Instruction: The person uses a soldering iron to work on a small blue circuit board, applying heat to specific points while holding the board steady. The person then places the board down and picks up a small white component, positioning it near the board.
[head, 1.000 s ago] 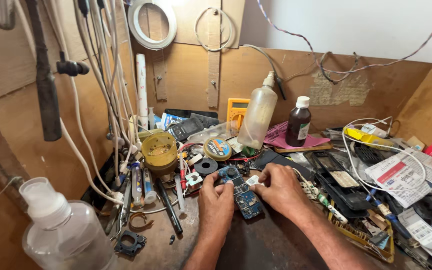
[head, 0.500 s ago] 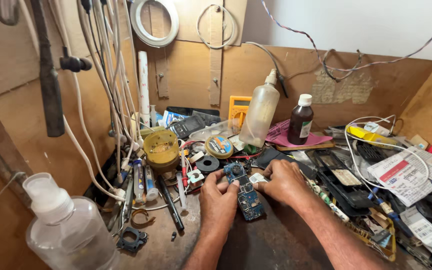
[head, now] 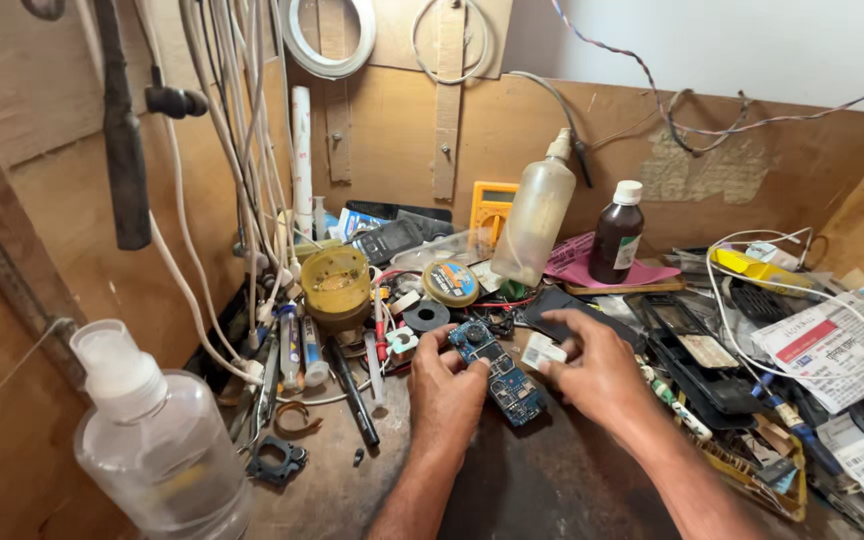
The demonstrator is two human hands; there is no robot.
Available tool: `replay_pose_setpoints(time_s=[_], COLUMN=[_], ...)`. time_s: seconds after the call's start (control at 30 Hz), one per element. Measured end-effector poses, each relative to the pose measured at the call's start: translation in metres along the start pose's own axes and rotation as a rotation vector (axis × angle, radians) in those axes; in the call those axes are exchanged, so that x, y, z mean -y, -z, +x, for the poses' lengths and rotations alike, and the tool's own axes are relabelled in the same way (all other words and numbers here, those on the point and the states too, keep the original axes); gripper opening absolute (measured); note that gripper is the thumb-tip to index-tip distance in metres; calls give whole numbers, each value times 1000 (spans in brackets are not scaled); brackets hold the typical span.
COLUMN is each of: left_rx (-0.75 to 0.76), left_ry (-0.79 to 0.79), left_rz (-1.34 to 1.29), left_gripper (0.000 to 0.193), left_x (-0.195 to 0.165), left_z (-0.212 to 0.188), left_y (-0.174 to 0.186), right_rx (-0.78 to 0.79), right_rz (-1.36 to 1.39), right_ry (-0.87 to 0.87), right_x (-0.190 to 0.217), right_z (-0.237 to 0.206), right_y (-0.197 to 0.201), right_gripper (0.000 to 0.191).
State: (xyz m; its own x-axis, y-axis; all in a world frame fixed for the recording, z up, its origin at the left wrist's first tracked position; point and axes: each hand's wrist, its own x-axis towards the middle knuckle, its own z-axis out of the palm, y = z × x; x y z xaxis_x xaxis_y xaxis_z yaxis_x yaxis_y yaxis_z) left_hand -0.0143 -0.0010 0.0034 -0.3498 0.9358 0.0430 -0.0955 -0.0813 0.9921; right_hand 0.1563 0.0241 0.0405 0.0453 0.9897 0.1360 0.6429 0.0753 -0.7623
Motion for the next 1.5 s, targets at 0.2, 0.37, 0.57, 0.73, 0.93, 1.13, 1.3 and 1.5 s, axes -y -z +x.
replay_pose_setpoints(time_s=[0.2, 0.37, 0.57, 0.73, 0.93, 1.13, 1.3, 1.5], left_rx=[55, 45, 32, 25, 46, 47, 61, 62], left_ry=[11, 53, 63, 67, 43, 39, 58, 93], left_rz=[-125, -55, -58, -29, -76, -71, -131, -142], left_gripper=[51, 45, 44, 45, 43, 42, 41, 43], left_x=[-6, -9, -13, -12, -7, -3, -4, -6], left_z=[0, -2, -3, -1, 1, 2, 3, 3], left_y=[2, 3, 4, 5, 4, 5, 4, 4], right_rx=[-5, -39, -23, 53, 72, 87, -12, -92], right_rz=[98, 8, -156, -231, -304, -404, -422, -268], right_ry=[-88, -33, 12, 22, 119, 78, 109, 38], right_x=[2, -6, -12, -13, -7, 1, -1, 2], right_z=[-28, -33, -39, -47, -49, -53, -54, -50], right_y=[8, 16, 20, 27, 29, 28, 22, 23], right_gripper=[26, 33, 44, 54, 52, 49, 46, 46])
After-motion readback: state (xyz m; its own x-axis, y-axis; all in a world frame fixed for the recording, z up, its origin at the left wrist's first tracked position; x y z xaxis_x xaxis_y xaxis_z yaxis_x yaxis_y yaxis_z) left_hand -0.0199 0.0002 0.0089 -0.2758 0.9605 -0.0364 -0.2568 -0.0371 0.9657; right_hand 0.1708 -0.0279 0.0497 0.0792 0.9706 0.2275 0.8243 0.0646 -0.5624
